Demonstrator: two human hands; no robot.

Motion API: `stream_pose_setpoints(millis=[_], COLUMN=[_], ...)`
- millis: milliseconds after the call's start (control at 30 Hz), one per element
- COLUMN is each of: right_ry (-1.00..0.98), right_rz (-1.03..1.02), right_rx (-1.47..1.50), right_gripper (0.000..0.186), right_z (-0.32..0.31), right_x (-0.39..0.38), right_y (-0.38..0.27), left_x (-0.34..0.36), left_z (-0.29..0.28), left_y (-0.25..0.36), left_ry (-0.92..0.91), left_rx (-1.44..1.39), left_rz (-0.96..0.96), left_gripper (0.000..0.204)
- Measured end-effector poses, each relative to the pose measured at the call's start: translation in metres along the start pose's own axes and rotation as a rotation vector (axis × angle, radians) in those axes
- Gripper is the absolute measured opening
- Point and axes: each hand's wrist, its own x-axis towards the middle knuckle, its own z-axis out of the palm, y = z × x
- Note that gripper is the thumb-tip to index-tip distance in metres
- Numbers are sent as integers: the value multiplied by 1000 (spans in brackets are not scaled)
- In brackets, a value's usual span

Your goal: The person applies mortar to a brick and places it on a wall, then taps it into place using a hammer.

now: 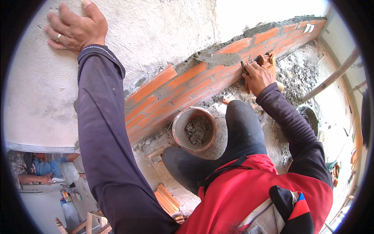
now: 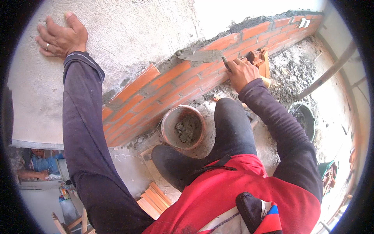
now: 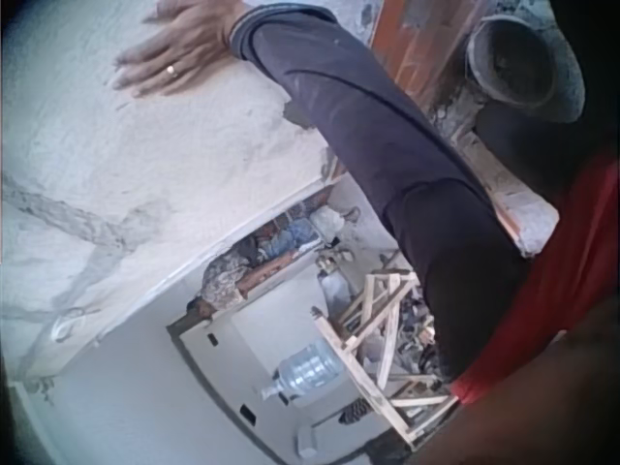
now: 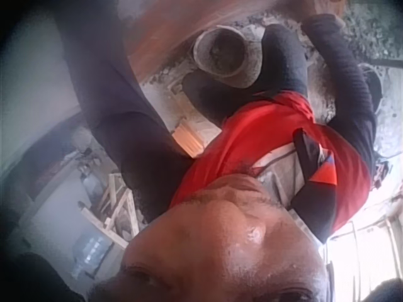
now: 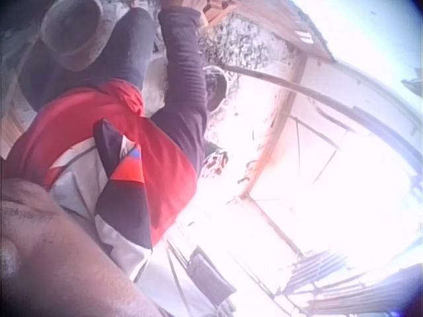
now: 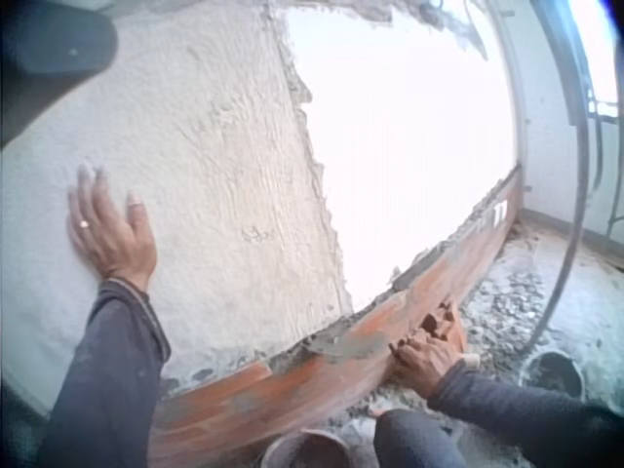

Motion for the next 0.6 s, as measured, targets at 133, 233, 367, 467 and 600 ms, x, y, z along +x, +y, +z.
stream_pose_setpoints(millis=[133, 233, 367, 467, 600], right_ry=[19, 11, 107, 156, 137], right_rz=[54, 110, 96, 92, 48], right_rx=[-18, -31, -38, -3, -9], right_gripper=[17, 18, 19, 19, 19], right_z=[2, 10, 18, 18, 13], right_x=[-2, 0, 0, -5, -13], right_y=[-7, -11, -13, -13, -5], left_x=[0, 1, 0, 0, -5], left_z=[0, 0, 1, 3, 10], left_y=[-1, -1, 0, -5, -4], left_ry=[-1, 2, 11, 26, 86], left_rx=[-6, -13, -29, -5, 286], left_rz=[-1, 0, 3, 19, 25], left_gripper=[66, 67, 67, 67, 61])
